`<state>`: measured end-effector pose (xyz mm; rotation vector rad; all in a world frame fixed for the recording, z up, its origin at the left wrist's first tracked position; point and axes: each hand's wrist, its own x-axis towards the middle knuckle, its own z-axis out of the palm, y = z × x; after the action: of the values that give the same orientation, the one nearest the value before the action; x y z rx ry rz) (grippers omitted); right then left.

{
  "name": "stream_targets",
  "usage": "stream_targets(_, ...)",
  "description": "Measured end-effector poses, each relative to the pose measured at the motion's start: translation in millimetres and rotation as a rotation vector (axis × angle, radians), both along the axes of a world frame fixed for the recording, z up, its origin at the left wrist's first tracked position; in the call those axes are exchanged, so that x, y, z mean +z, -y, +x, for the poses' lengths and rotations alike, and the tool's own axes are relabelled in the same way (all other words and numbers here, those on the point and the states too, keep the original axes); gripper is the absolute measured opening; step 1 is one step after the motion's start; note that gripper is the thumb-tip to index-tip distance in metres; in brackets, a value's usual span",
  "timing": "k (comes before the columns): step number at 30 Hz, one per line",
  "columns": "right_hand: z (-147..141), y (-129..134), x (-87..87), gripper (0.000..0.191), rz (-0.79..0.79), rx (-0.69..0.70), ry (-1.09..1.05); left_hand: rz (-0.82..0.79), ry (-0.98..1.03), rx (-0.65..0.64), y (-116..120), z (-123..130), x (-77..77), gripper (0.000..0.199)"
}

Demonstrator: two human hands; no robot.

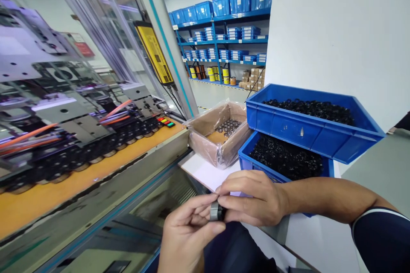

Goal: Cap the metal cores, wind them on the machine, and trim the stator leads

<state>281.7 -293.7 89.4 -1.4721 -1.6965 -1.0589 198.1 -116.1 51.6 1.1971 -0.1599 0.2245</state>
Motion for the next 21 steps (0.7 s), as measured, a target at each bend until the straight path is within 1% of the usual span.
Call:
stream_targets(3,-1,0,1.8,0.021,0.023,-0.025,0.077,0.007,-0.04,-0.019,-3,-3,0.9,0.038)
stream_targets(6,0,-1,2.1,0.018,0.034,-0.023,0.153,0.031,-0.094,-0.054,-7,-4,3.2,0.036)
stream_targets(9,-1,-1,2.3,0.02,0.041,-0.031,0.143,0.032,-0.144,-0.11,-8,-2,3.8,0.035)
stream_targets(11,-3,-1,3.5,0.023,0.039,-0.077,0.086,-0.012,-0.165,-0.121,-6,0,2.9,0.036)
stream_targets(14,-10,2,3.1,0.021,-0.002,-0.122,0.033,-0.124,-0.162,-0.076,4,0,1.1,0.04)
stream_targets(17,-12,11,-6.8,0.019,-0.06,-0.165,-0.007,-0.184,-0.183,-0.054,15,2,2.0,0.05)
stream_targets(19,-4,17,-16.3,0.021,-0.063,-0.183,-0.061,-0.188,-0.24,-0.082,17,6,4.0,0.059)
stream_targets(21,7,20,-24.5,0.023,-0.077,-0.158,-0.152,-0.201,-0.287,-0.096,15,11,5.0,0.065)
